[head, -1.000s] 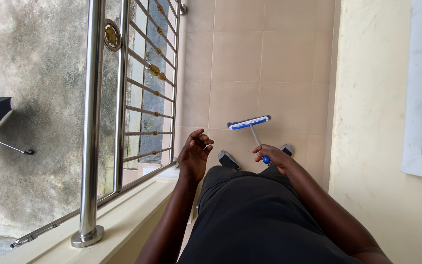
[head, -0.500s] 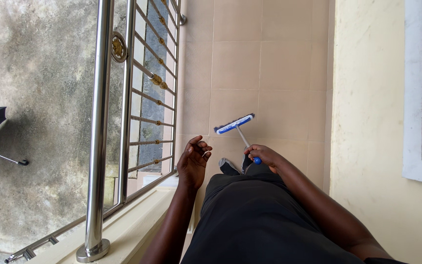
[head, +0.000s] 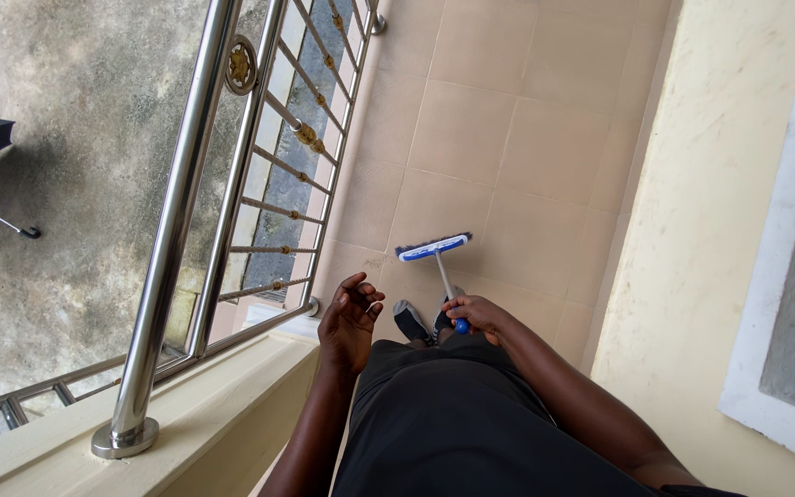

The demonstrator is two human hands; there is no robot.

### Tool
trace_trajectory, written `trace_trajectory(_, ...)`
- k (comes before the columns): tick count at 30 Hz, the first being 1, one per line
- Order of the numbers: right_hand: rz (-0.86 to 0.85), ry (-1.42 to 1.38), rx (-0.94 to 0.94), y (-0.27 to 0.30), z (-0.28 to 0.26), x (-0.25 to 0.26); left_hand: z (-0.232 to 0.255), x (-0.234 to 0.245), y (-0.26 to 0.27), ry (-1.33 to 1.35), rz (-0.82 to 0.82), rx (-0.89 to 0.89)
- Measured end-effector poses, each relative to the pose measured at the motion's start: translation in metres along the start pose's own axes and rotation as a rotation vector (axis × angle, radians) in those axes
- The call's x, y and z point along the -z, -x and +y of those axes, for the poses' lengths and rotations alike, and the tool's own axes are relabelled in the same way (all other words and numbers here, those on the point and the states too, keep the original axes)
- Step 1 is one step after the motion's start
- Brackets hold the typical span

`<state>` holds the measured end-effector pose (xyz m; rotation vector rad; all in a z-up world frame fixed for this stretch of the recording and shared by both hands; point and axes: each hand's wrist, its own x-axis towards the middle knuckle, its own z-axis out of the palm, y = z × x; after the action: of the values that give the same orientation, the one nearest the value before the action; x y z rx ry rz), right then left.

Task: The person sweeps the tiled floor of a balcony using a blue and white broom, pushing debris toward a blue dustpan.

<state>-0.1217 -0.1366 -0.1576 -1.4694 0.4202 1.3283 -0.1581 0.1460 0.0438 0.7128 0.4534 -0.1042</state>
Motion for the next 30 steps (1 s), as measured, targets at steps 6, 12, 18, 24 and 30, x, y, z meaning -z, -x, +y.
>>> trace_trajectory(6,0.046,0.056,0.016,-0.033,0.031,0.014,-0.012,0.006,0.015,0.021,0.095,-0.029)
trace_trajectory(12,0.174,0.167,-0.039,-0.012,0.037,-0.002,-0.010,0.022,0.029,0.042,0.153,-0.048)
trace_trajectory(18,0.147,0.312,-0.032,-0.038,0.046,-0.025,0.002,0.046,0.037,0.024,0.133,-0.040)
trace_trajectory(24,0.226,0.526,0.012,-0.040,0.044,-0.077,0.027,0.076,0.049,0.026,0.113,-0.061)
trace_trajectory(30,0.344,0.318,-0.015,-0.046,0.038,-0.097,0.047,0.105,0.063,0.019,0.126,-0.043)
